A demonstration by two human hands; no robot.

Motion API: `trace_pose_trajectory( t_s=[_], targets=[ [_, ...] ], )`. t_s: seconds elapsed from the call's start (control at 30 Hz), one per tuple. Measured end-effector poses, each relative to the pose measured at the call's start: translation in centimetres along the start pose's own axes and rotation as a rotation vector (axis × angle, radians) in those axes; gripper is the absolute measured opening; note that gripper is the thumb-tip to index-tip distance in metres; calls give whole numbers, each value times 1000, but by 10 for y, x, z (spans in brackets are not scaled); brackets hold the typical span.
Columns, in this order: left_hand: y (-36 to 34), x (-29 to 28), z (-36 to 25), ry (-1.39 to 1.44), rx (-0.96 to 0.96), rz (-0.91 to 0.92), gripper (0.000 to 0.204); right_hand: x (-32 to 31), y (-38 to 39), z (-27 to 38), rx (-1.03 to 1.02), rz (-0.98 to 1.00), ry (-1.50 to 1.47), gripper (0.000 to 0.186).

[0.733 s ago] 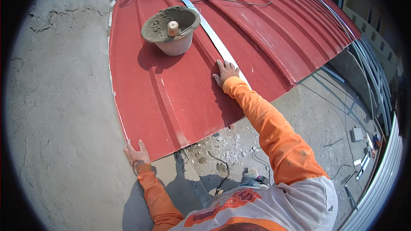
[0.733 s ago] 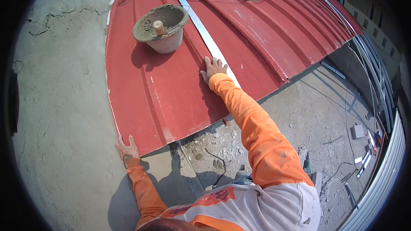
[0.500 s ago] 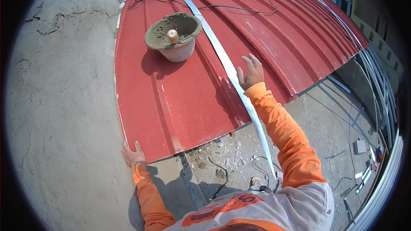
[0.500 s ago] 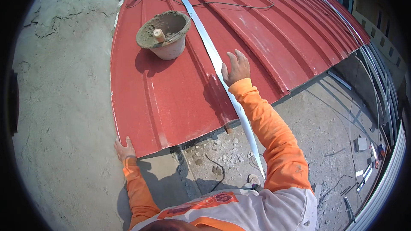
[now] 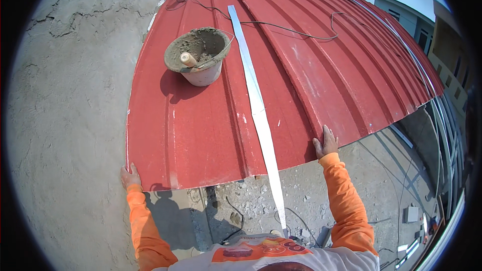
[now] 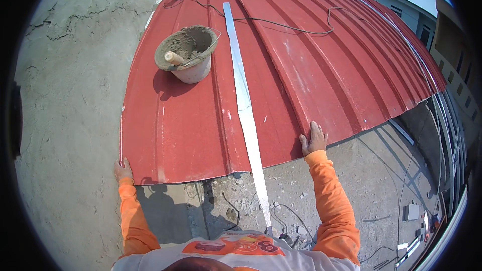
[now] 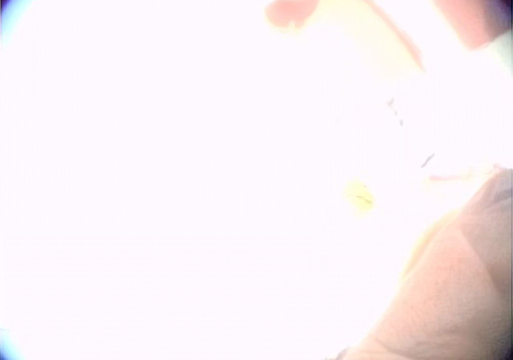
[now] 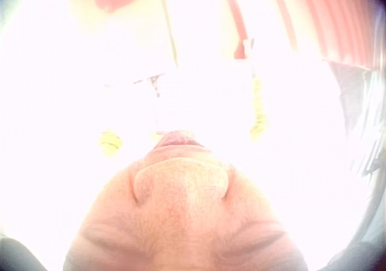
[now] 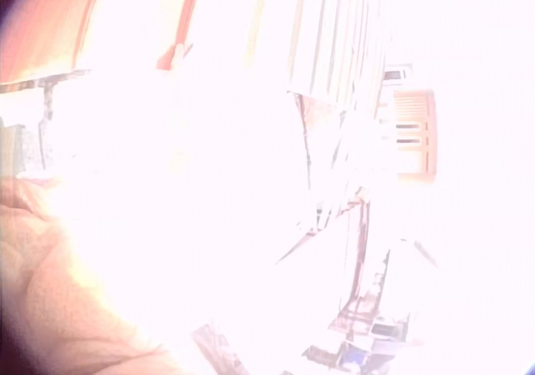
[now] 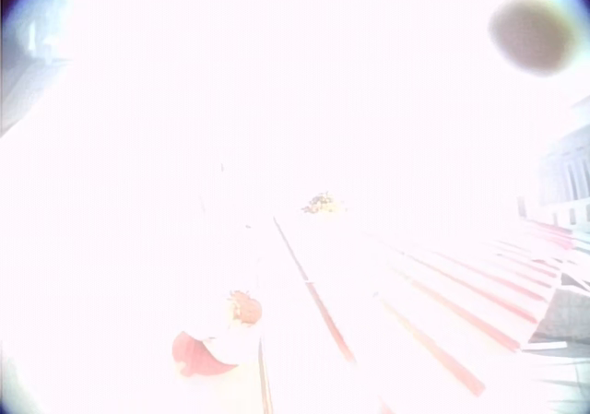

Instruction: Installing and securing roof panels and masonry components at a roof edge.

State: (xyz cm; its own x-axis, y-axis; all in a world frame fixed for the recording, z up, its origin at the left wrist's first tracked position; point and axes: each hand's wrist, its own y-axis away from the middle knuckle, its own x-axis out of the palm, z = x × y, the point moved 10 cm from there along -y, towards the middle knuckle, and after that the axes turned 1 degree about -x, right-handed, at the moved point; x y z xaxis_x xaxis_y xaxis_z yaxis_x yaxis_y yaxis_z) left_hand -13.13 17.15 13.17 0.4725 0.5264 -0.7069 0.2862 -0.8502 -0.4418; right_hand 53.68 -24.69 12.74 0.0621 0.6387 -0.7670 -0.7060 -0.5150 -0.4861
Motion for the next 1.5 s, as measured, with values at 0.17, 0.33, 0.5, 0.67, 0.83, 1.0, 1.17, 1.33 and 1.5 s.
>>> trace_pose_trajectory(
  t_s=[0.17,0.33,0.5,0.67,0.83,1.0,1.17,1.33,1.5],
  targets=[
    [-1,16,-7,-27,-6,46,50,1,2,-6,-35,-27,-31,63],
    [-4,10,0,23,24,120,50,-12,-1,17,-64,-102,-90,60],
    [8,28,-26,-95,64,11,52,-20,3,-3,-109,-42,4,61],
    [-8,23,-9,-49,56,64,53,-19,-41,-51,193,239,-837,55],
    [-1,7,-12,-63,-4,53,54,-64,-75,-32,-49,-125,-496,49],
    [5,27,-15,-55,-16,92,54,-2,-68,2,-132,-95,-65,64],
    [2,9,-2,-62,-73,104,52,15,-68,35,-96,45,174,75],
    [4,7,-4,-55,-46,44,50,22,-73,40,-122,35,157,72],
    [13,6,-25,-15,-44,84,48,10,-68,33,-126,27,135,71]
  ],
)
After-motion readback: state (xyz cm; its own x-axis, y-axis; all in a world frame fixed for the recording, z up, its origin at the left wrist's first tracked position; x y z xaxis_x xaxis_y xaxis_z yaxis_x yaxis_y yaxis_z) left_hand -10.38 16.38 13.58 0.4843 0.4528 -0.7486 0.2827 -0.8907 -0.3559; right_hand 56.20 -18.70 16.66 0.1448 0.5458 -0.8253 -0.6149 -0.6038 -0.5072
